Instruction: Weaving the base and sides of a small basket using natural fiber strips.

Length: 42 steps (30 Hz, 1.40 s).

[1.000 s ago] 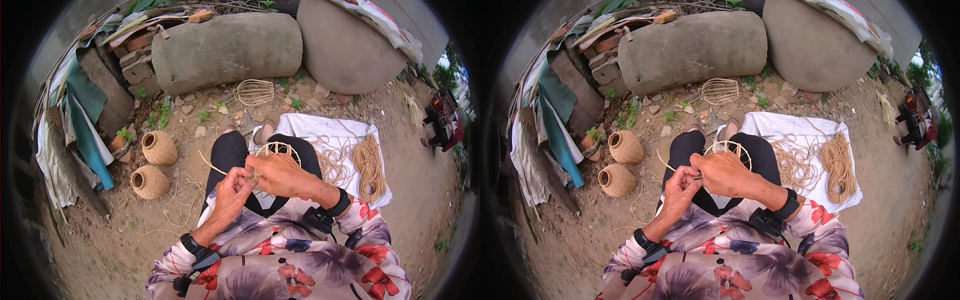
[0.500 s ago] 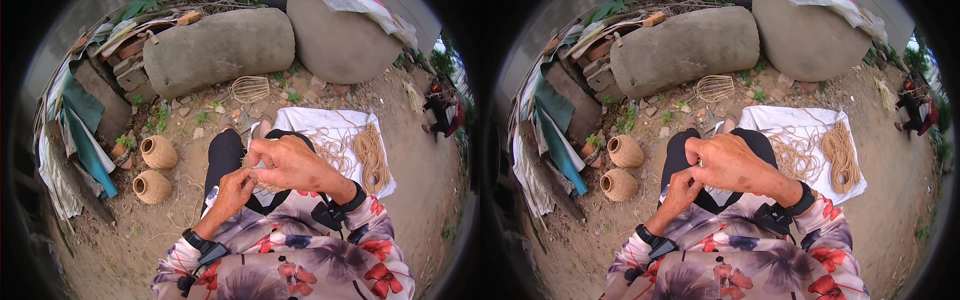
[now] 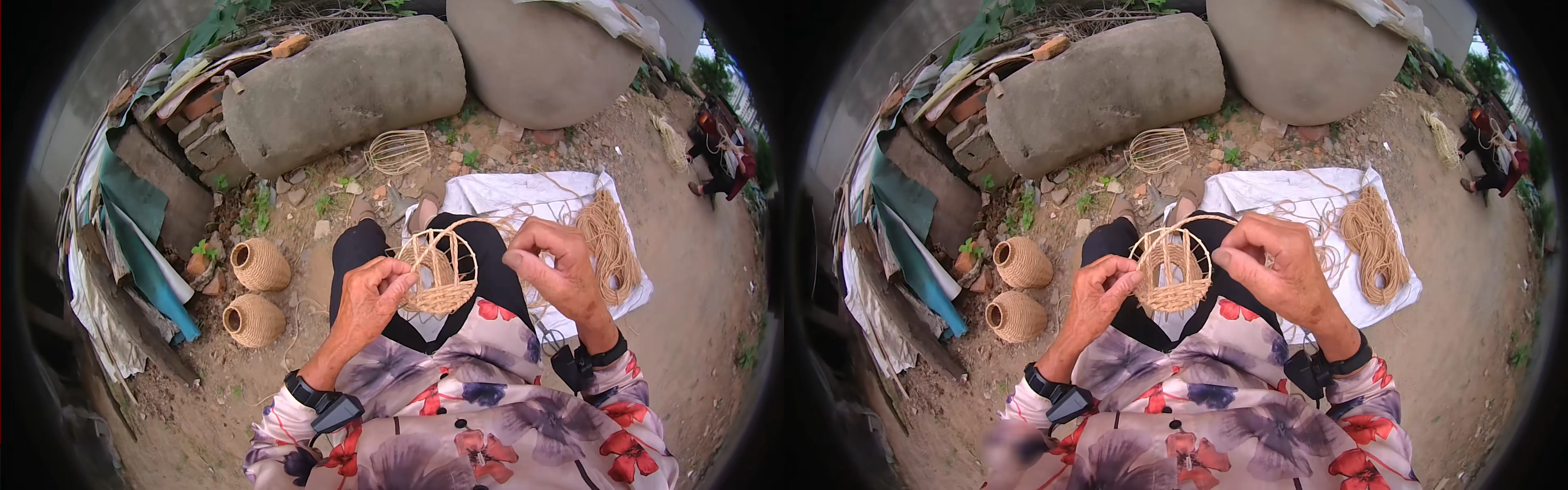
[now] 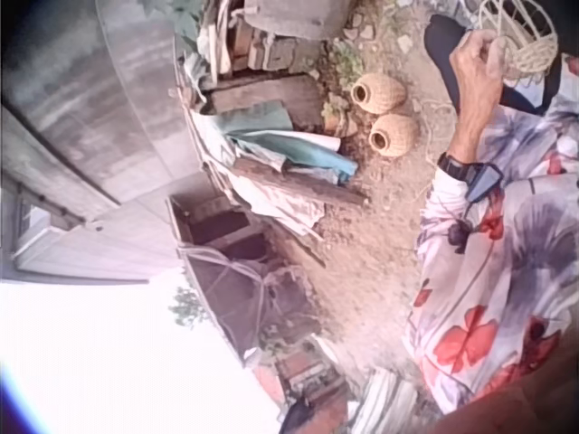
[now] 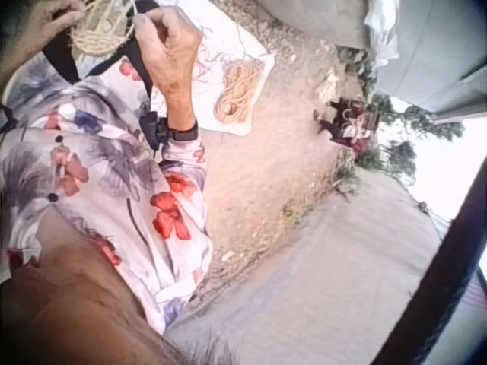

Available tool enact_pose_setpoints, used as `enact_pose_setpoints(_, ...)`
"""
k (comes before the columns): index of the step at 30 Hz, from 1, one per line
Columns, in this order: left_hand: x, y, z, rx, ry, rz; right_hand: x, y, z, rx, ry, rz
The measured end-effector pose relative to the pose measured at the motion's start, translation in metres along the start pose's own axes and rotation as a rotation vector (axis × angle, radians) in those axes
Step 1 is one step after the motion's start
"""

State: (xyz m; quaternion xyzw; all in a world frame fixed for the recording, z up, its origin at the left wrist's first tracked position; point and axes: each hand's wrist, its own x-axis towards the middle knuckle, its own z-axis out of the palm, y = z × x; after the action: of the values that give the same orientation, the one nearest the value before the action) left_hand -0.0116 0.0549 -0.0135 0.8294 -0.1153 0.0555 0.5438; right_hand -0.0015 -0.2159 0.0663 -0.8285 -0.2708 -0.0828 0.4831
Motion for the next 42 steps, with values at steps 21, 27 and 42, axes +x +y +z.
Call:
enact_pose_setpoints(21, -0.013, 0.003, 0.019, 0.469, 0.021, 0.411, -0.032, 0.088, 0.053, 1.01, 0.1, 0.448)
enact_pose_setpoints(27, -0.003, 0.007, 0.028, 0.519, 0.014, 0.323, 0.027, 0.07, 0.073, 0.912, -0.057, 0.248)
enact_pose_setpoints(42, 0.003, 0.016, 0.035, 0.747, 0.035, 0.238, 0.033, 0.052, 0.095, -0.253, -0.111, -0.002)
